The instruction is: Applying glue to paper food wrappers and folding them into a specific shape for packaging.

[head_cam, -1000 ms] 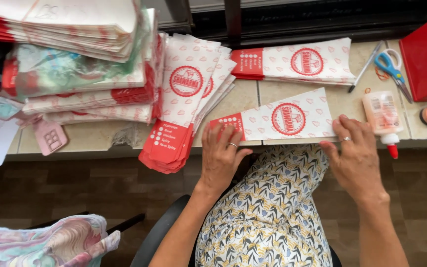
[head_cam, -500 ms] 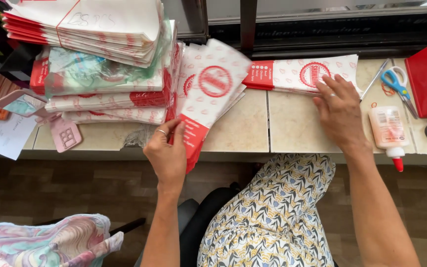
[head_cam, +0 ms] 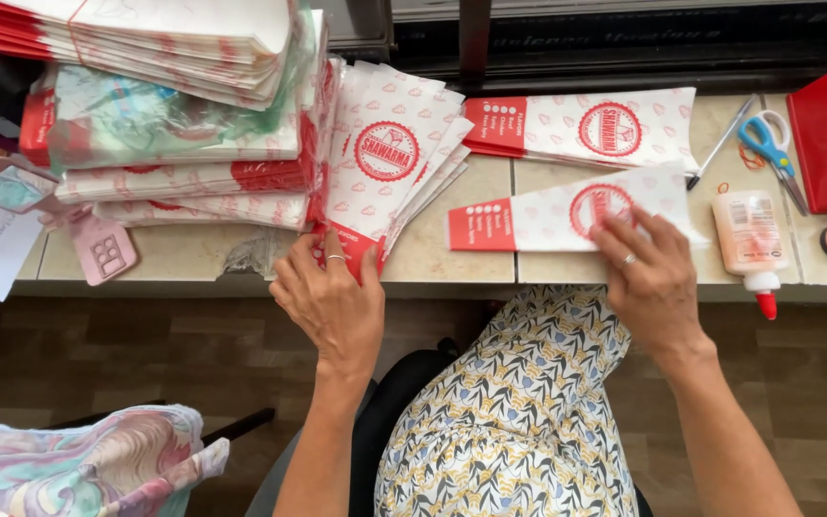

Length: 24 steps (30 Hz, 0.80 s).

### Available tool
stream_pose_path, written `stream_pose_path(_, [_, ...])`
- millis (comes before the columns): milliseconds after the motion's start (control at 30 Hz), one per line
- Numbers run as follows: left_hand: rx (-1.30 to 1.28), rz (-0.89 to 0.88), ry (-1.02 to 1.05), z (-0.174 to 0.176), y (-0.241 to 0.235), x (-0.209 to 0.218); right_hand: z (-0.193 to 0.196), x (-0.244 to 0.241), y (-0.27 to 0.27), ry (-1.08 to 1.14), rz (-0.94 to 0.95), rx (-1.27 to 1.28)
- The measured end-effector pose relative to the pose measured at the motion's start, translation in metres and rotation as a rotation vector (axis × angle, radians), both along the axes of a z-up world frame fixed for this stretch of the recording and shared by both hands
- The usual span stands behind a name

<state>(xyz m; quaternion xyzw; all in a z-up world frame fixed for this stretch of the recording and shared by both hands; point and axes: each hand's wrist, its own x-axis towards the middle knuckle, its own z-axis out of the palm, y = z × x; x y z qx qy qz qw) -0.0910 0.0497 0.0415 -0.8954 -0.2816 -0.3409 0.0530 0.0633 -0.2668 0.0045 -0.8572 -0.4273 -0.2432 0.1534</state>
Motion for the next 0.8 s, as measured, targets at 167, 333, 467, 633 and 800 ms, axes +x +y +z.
stream_pose_path(167, [-0.047, -0.400, -0.156, -0.021, -0.024, 0.019, 0.010, -0.007, -0.030, 0.169, -0.025, 0.080])
stream_pose_path(333, [-0.250, -0.935, -0.056, -0.031, -0.056, 0.048, -0.004, 0.026, -0.114, -0.090, -0.482, 0.112])
stream_pose_path(467, [-0.232, -1.006, 0.086, -0.049, -0.063, 0.067, 0.011, 0.043, -0.138, 0.437, -0.770, -0.008])
stream_pose_path(633, [-0.197, -0.979, 0.140, -0.039, -0.061, 0.073, 0.037, 0.027, -0.117, 0.936, -0.751, 0.335])
stream_pose_path(800, [-0.383, -0.961, 0.248, -0.042, -0.052, 0.085, 0.029, 0.002, -0.106, 0.982, -0.204, 1.310])
